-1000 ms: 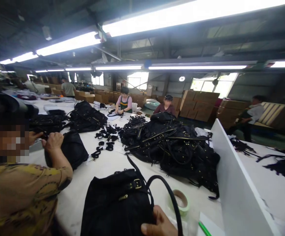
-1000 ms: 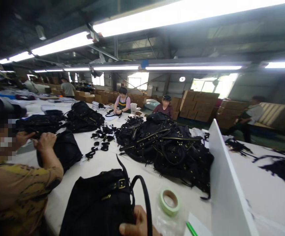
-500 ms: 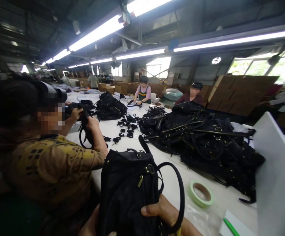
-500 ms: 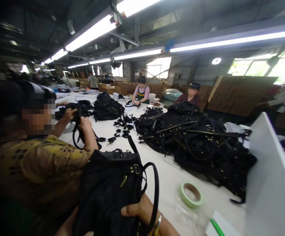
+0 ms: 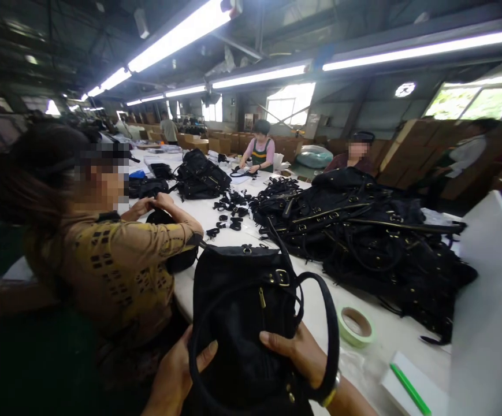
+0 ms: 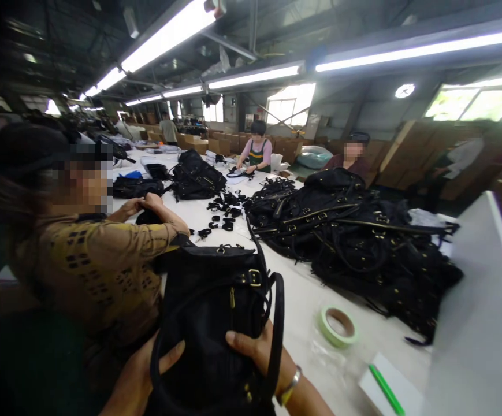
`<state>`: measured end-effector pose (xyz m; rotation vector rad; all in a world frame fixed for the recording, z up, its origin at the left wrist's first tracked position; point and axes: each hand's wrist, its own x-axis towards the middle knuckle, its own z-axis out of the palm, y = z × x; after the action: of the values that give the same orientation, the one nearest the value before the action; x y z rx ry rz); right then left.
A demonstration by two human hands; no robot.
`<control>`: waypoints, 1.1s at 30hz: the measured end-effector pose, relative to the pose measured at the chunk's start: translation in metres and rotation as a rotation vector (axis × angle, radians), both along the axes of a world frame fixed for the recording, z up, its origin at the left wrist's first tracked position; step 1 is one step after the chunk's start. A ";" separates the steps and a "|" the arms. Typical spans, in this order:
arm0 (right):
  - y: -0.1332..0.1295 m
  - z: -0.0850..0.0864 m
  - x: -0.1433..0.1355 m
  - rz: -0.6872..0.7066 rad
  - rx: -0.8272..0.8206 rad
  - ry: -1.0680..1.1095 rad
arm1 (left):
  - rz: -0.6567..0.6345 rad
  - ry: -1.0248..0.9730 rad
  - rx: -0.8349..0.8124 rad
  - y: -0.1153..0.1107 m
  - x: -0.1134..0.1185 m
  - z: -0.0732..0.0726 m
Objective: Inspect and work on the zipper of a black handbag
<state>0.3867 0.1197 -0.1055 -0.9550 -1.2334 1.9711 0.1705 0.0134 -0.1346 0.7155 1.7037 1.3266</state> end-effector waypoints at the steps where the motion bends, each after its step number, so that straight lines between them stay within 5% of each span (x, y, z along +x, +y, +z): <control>1: -0.002 0.005 0.005 -0.002 0.017 -0.022 | -0.056 0.073 -0.022 0.002 0.004 -0.006; 7: -0.008 0.040 0.053 0.047 0.433 -0.387 | -0.528 0.261 -0.134 0.016 0.041 -0.051; 11: -0.010 0.051 0.079 0.070 0.788 -0.795 | -0.827 0.208 -0.135 0.009 0.041 -0.060; 14: -0.014 0.042 0.086 0.142 0.920 -0.968 | -0.756 0.201 -0.209 0.001 0.019 -0.052; 18: -0.019 0.003 0.089 0.205 1.025 -1.074 | -0.339 0.437 -0.277 -0.001 -0.002 -0.025; 20: -0.022 -0.017 0.093 0.212 1.031 -1.084 | -0.213 0.644 -0.152 0.001 0.003 -0.009; 22: -0.024 -0.030 0.098 0.194 1.004 -1.080 | -0.248 0.783 0.147 0.006 0.019 0.001; 25: -0.029 -0.034 0.106 0.158 0.969 -1.083 | -0.489 0.874 0.566 0.016 0.052 0.003; 28: -0.036 -0.027 0.110 0.146 0.963 -1.056 | -0.657 0.971 0.642 0.026 0.078 -0.008; 33: -0.046 -0.022 0.110 0.016 1.005 -0.958 | -0.721 1.095 0.619 0.038 0.093 -0.022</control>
<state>0.4971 0.0737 -0.1272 -1.2916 -2.3654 0.5604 0.2635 0.0512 -0.1566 2.4760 1.4322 0.9255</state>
